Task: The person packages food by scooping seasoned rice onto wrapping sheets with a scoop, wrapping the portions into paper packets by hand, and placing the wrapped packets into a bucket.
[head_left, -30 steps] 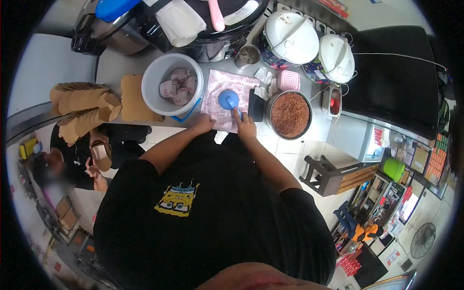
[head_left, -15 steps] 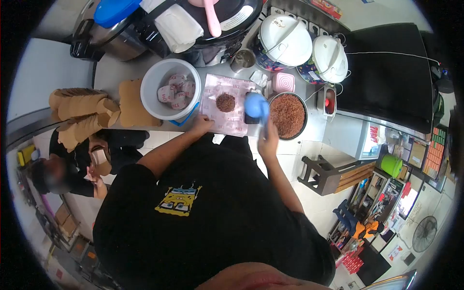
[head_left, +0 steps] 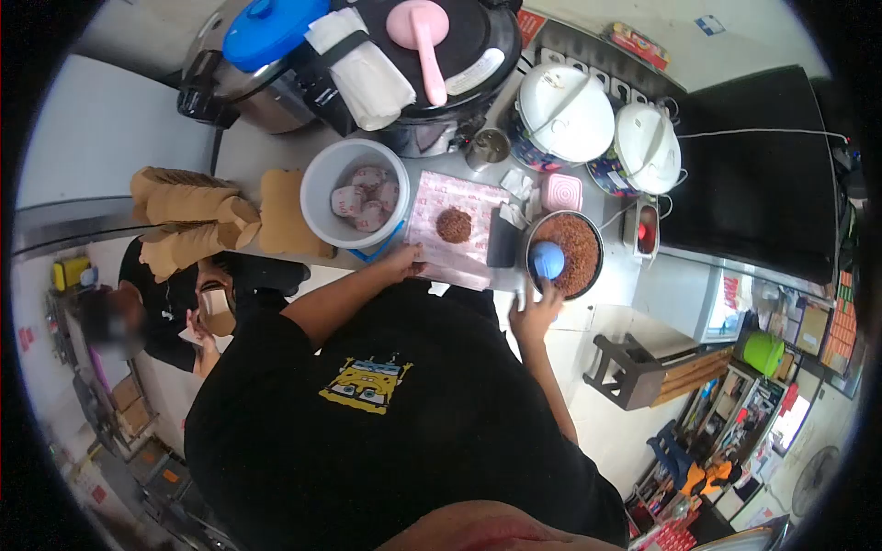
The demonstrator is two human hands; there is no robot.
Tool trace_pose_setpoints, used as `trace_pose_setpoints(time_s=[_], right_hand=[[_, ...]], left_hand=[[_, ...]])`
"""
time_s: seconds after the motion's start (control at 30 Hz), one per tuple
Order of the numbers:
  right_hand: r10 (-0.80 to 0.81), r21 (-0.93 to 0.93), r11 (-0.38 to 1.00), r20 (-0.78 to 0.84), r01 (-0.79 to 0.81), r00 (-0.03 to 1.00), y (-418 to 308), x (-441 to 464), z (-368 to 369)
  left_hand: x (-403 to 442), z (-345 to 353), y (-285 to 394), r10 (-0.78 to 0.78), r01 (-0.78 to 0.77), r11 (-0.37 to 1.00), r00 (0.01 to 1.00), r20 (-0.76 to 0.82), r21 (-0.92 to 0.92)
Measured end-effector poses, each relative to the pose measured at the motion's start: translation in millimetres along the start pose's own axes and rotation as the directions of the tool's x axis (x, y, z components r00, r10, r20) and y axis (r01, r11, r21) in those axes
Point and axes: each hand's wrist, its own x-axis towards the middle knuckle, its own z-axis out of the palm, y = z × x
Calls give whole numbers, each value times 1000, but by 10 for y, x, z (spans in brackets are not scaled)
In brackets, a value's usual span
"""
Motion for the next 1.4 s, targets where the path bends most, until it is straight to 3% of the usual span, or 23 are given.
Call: trace_pose_setpoints(time_s=[0.07,0.1,0.17,0.27,0.3,0.33,0.37,0.43,0.47,0.63,0.7,0.73,0.77,0.83,0.87,0.93,0.97,1.03,1.1,1.27,1.33,1.37,1.4], right_hand=[[-227,447,881,113,155,967,-132,123,311],[-268,398,896,125,199,955,-379,285,252],[-307,347,905,138,245,941,-670,505,283],[-302,275,928,164,251,939,-577,544,967],[-296,352,909,173,222,939,-449,493,1265],[-285,426,886,187,184,940,-387,455,1424],[-329,465,850,103,247,939,-439,508,1274],[-369,519,824,191,225,909,-413,476,1270],[-425,496,811,136,310,895,-419,477,1271],[-489,325,838,94,437,867,-619,337,1239],[-500,267,858,230,440,835,-656,288,1229],[-473,207,877,222,433,852,-637,259,1212],[-466,205,881,222,427,856,-607,252,1209],[-326,276,917,109,287,939,-508,218,1187],[-329,323,907,137,272,934,-439,237,1138],[-380,354,881,137,313,915,-265,197,1308],[-432,385,852,129,356,893,-229,213,1334],[-426,412,846,141,338,894,-163,209,1368],[-343,472,866,325,163,882,-175,238,1257],[-477,579,778,295,243,828,-70,208,1231],[-503,609,760,333,226,797,-85,172,1189],[-403,665,745,384,54,831,-116,170,1150],[-303,702,702,444,-117,843,-143,176,1126]], left_hand=[[-27,8,43,-1,3,999,999,49,-50],[-1,16,49,-10,21,995,994,107,-97],[-104,123,108,-35,35,989,999,-3,-146],[-164,35,101,111,-106,993,990,82,-55],[-202,-22,112,411,-458,610,881,235,647],[-248,-53,98,441,-494,-241,711,548,835],[-423,4,107,426,-498,-235,719,549,835],[-882,226,184,156,-313,-510,882,444,801],[-821,196,139,130,-288,-579,891,434,763],[-633,38,-12,171,-297,-559,872,458,774],[-412,-153,-99,443,-355,-417,724,528,837],[-310,-227,-82,638,-444,-85,664,391,892],[-346,-199,-40,633,-447,-90,664,397,890],[-550,-60,91,806,-477,89,550,219,874],[-643,-1,161,803,-479,91,554,220,873],[-730,73,305,801,-681,-74,395,451,728],[-685,43,306,800,-682,-74,395,452,727],[-589,-51,313,696,-646,-244,403,595,724],[-291,-349,177,636,-656,-253,441,633,711],[-495,-544,220,461,-724,-273,479,747,633],[-657,-592,192,461,-768,-131,512,725,627],[-631,-650,98,461,-769,-129,513,724,626],[-566,-711,-37,579,-735,108,594,559,669]])
